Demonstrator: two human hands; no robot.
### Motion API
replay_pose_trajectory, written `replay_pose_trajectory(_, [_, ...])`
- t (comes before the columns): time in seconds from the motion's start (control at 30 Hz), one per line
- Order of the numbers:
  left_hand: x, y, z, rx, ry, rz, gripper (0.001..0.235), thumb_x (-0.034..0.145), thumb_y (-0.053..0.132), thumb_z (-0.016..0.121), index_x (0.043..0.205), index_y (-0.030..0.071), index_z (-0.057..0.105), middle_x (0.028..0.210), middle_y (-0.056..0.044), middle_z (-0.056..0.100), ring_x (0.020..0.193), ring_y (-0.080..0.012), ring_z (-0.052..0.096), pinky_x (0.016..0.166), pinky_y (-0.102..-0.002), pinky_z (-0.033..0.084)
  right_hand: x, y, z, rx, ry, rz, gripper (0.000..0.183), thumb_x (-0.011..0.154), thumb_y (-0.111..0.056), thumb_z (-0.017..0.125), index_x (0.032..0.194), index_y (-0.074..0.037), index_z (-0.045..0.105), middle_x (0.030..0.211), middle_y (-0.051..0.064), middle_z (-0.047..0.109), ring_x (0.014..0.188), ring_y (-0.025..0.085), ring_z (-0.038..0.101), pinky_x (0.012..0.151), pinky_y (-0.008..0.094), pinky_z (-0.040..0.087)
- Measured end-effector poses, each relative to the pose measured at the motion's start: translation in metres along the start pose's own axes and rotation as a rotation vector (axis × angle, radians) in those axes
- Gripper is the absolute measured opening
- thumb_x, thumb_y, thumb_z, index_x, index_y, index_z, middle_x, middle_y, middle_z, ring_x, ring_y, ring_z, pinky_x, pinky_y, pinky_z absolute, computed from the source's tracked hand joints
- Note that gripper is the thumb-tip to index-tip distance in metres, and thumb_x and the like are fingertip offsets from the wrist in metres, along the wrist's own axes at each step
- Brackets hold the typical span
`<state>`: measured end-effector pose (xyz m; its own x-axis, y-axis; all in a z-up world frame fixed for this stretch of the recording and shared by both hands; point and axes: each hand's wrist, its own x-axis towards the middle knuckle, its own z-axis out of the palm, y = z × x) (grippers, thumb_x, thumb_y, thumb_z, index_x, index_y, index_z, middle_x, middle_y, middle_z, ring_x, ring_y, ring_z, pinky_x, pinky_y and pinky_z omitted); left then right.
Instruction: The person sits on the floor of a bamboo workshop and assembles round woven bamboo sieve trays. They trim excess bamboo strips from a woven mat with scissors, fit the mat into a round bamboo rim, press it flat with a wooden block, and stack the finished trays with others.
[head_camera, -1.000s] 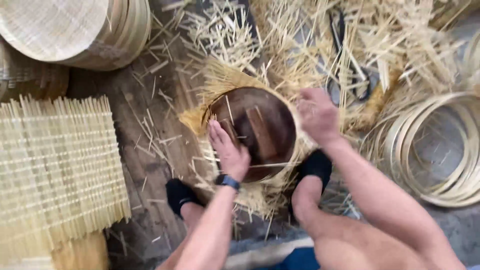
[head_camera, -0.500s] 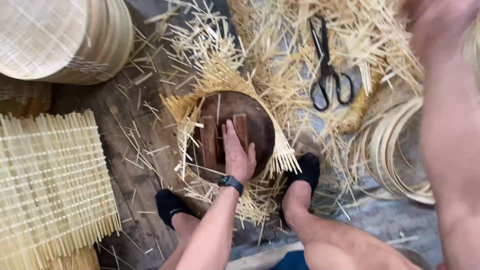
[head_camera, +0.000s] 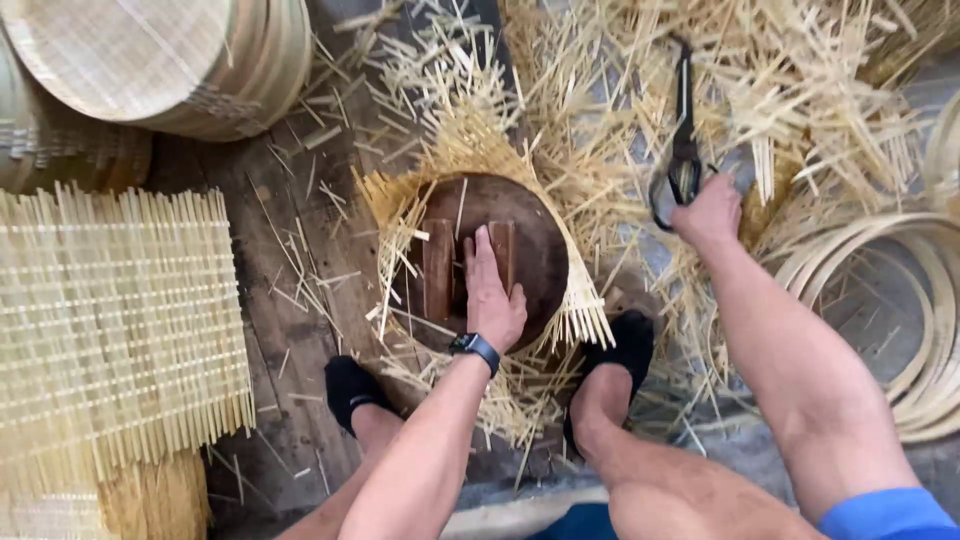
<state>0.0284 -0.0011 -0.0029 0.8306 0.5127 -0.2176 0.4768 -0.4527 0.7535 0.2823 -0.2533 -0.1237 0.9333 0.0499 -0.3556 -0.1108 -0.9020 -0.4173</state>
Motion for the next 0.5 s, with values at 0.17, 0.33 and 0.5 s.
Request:
replay_pose_trajectory(0.17, [0.013, 0.001, -0.006, 0.218, -0.075, 0.04, 0.103, 0.077, 0.002, 0.07, 0.161, 0.005, 0.009, 0.167, -0.019, 0.021, 0.154, -0.0478, 0.012, 0.125, -0.057, 0.014, 0.007, 0.003, -0.028, 0.001, -0.532, 0.15, 0.045, 0.075, -0.019, 0.083, 0.112, 0.003, 0.069, 0.1, 0.021, 0.073, 0.088, 0.033, 0.071, 0.08, 0.046, 0.058])
replay_pose_trajectory(0.33, [0.018, 0.0, -0.01, 0.18, -0.104, 0.043, 0.105, 0.078, 0.002, 0.07, 0.162, 0.005, 0.007, 0.169, -0.02, 0.015, 0.155, -0.05, 0.008, 0.125, -0.059, 0.01, -0.069, -0.012, -0.075, 0.184, -0.644, 0.017, 0.037, 0.068, -0.025, 0.086, 0.095, -0.008, 0.066, 0.08, 0.008, 0.072, 0.071, 0.019, 0.069, 0.064, 0.035, 0.056])
replay_pose_trajectory(0.5, [0.019, -0.001, -0.011, 0.142, -0.128, 0.066, 0.107, 0.077, 0.003, 0.072, 0.161, 0.005, 0.005, 0.169, -0.021, 0.013, 0.154, -0.05, 0.006, 0.126, -0.059, 0.009, -0.107, -0.025, -0.065, -0.07, -0.469, -0.027, 0.042, 0.095, -0.045, 0.072, 0.102, -0.003, 0.07, 0.091, 0.025, 0.072, 0.084, 0.036, 0.066, 0.072, 0.045, 0.051])
